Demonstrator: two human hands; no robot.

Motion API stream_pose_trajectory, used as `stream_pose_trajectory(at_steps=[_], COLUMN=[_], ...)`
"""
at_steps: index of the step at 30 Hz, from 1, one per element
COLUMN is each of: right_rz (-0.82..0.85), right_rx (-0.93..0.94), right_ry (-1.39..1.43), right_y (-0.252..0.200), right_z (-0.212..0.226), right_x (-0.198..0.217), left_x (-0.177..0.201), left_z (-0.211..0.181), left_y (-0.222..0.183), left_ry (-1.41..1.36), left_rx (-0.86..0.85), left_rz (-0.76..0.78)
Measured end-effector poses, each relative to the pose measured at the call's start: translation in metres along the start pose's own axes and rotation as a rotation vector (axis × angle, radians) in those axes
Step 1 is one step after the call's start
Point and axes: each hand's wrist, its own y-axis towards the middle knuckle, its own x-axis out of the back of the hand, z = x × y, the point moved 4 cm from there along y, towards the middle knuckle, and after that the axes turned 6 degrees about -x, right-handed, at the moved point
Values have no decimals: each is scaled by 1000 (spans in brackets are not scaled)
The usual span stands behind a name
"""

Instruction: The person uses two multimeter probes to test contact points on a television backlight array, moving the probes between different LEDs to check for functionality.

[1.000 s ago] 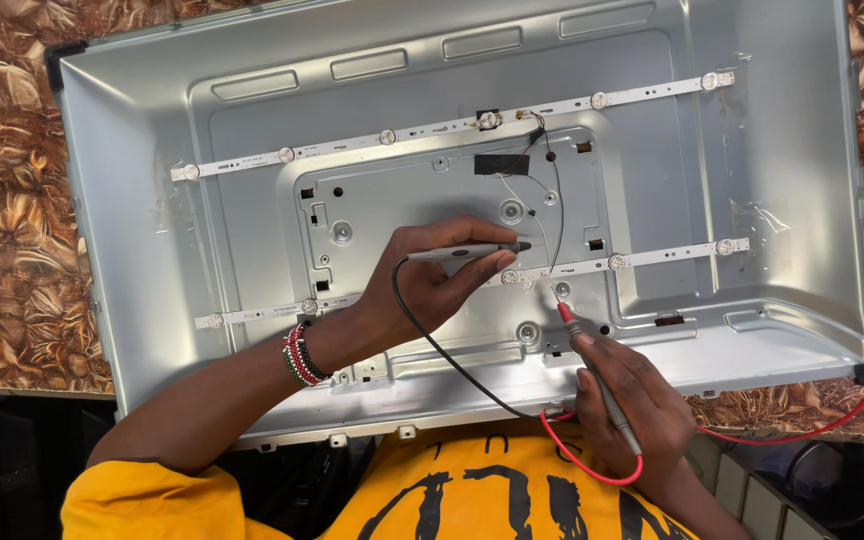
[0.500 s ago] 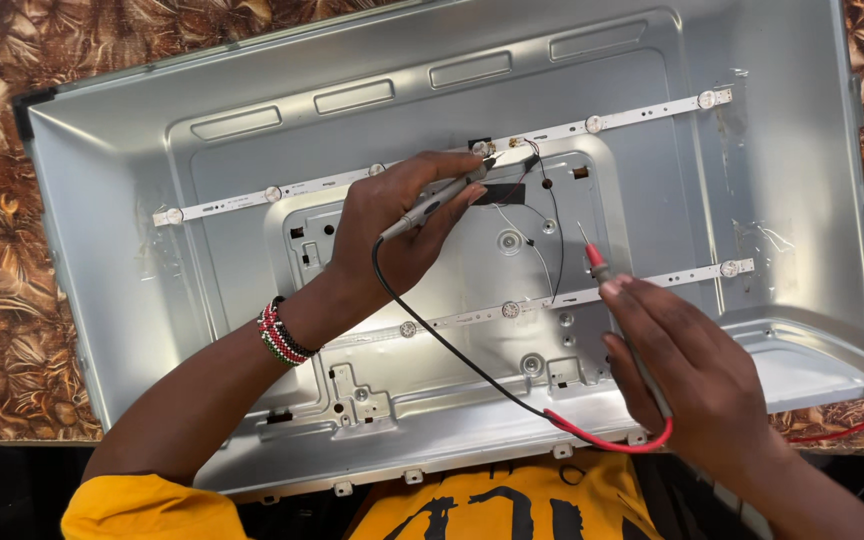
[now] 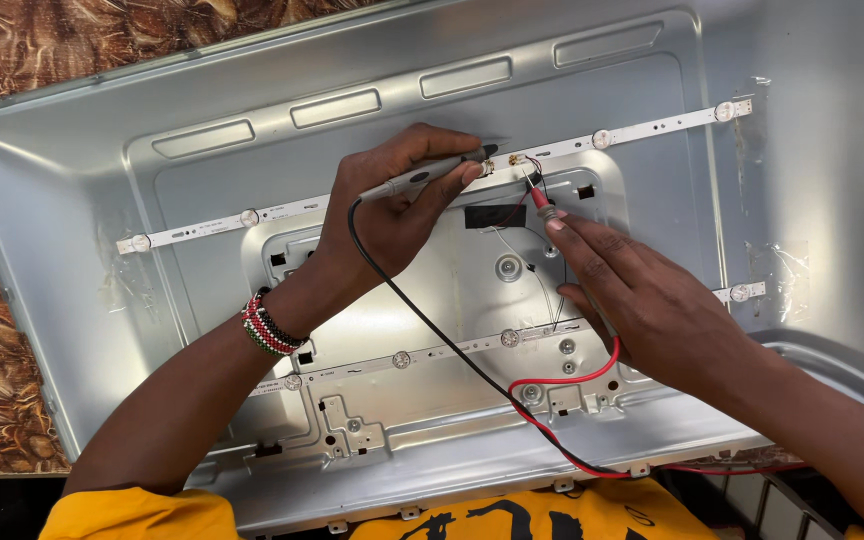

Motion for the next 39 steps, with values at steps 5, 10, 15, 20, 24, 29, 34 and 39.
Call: stream_pose_trajectory(at_steps=[5, 10, 15, 20, 24, 29, 34, 39], right_rz=[-4, -47, -51, -34, -36, -45, -56, -63], right_rx=[1, 22, 21, 35, 28, 32, 30, 36], right_ry=[8, -84, -126, -170, -230, -219, -267, -281], right_y=[2, 4, 4, 5, 5, 6, 5, 7], right_z=[-1, -1, -2, -1, -1, -1, -1, 0], right_x=[-4, -3, -4, -6, -9, -10, -10, -8], left_x=[3, 6, 4, 2, 1, -1, -3, -3], left_z=[-2, -8, -6, -1, -3, -3, 1, 1], left_y=[0, 6, 6, 5, 4, 4, 4, 4], left_ry=[-21, 6, 16, 66, 57, 52, 65, 56], left_rx=[75, -21, -29, -32, -37, -60, -71, -73], left_rz=[20, 68, 101, 97, 86, 86, 88, 84])
